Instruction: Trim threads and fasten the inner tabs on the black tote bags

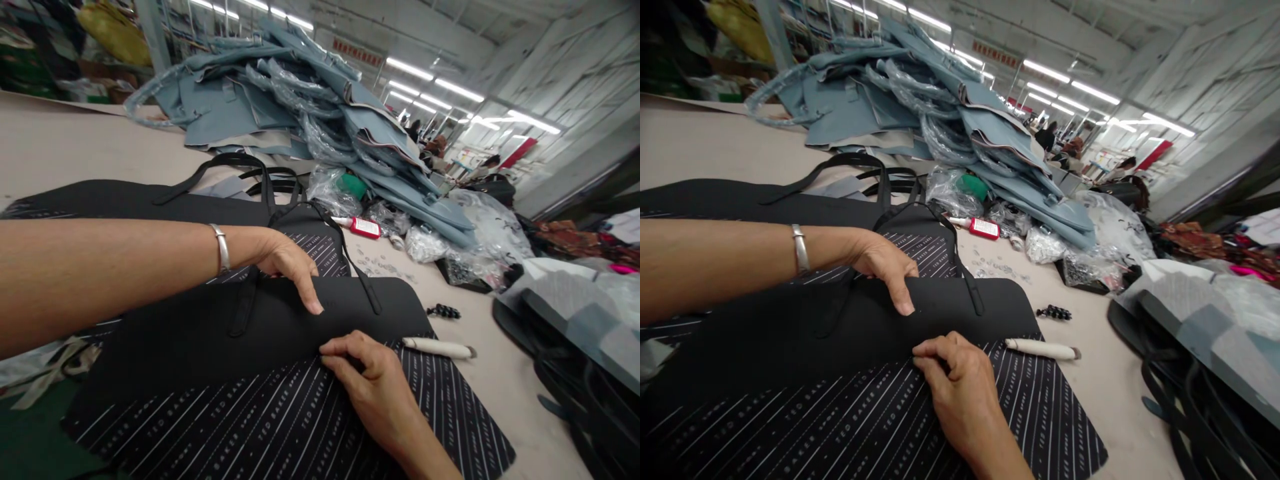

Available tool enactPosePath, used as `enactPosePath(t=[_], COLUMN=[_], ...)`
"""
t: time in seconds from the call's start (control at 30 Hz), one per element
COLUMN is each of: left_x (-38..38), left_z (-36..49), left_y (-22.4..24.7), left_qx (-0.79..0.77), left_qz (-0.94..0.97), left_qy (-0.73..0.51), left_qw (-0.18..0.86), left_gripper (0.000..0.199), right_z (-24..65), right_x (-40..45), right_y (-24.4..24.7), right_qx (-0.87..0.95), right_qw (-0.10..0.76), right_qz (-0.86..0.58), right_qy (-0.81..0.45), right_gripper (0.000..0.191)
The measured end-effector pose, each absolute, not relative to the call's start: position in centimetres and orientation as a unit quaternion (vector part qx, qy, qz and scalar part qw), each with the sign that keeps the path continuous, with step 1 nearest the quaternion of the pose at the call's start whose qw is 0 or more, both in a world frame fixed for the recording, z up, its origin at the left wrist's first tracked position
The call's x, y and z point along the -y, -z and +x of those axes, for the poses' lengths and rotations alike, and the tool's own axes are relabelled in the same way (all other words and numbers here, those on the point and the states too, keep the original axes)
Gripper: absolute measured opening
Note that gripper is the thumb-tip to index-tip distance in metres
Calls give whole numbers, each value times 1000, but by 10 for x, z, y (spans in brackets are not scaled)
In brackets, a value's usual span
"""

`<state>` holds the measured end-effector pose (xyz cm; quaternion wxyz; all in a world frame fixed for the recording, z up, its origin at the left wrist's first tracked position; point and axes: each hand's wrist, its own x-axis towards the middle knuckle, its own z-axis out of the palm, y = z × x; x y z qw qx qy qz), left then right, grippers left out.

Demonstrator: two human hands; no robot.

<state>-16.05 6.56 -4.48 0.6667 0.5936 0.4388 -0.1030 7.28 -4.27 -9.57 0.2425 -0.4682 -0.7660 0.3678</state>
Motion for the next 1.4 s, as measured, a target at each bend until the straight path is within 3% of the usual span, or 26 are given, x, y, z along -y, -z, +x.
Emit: enactPosePath(t=[0.13, 0.37, 0.53, 0.9, 1.13, 1.4], left_x=[-60, -50, -45, -43, -29, -27], left_z=[-155, -150, -147, -156, -152, -152], left_y=[51, 50, 44, 52, 59, 53], left_qx=[-420, -431, -433, -435, -426, -439], left_qz=[563, 576, 574, 539, 525, 532], left_qy=[109, 87, 78, 49, 20, 25], left_qw=[704, 689, 691, 719, 737, 724], left_gripper=[36, 27, 27, 33, 27, 26], right_z=[71, 70, 67, 74, 72, 72], right_x=[43, 44, 43, 53, 52, 46], right_y=[94, 99, 101, 112, 117, 105], right_qx=[739, 748, 762, 814, 840, 822], right_qw=[247, 274, 280, 337, 338, 311], right_qz=[-504, -516, -519, -418, -398, -421], right_qy=[-372, -315, -268, -221, -149, -224], right_gripper=[4, 25, 29, 13, 17, 20])
